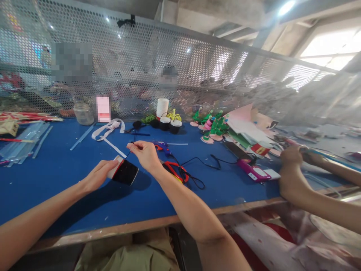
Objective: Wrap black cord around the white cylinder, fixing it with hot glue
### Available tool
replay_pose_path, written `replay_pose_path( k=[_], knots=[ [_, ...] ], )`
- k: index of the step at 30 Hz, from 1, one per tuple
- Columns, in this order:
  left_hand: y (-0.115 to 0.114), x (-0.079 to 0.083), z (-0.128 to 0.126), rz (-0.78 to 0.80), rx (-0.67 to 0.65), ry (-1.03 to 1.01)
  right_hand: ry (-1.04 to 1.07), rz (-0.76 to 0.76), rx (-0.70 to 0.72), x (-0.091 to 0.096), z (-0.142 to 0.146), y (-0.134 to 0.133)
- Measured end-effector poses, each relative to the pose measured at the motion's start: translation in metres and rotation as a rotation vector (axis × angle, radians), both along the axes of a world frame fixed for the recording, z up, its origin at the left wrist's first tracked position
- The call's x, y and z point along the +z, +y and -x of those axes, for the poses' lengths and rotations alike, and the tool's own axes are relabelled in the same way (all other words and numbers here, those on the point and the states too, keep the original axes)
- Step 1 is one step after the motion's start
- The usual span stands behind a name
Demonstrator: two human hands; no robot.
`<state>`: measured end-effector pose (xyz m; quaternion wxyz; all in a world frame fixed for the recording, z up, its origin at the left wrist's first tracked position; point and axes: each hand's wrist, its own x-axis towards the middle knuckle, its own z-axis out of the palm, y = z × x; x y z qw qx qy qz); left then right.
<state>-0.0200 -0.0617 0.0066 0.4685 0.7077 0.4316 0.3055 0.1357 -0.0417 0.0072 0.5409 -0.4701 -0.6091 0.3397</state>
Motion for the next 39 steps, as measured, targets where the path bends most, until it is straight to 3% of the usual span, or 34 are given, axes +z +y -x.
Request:
replay_pose_path(
  k=[12, 39],
  knots=[
    [-0.001, 0.002, 0.002, -0.081, -0.062, 0.057, -0.070, -0.003, 0.029, -0.004, 0.002, 0.002],
    [-0.004, -0.003, 0.005, -0.237, -0.128, 0.008, -0.181, 0.169, 0.137, -0.004, 0.009, -0.008]
  ],
)
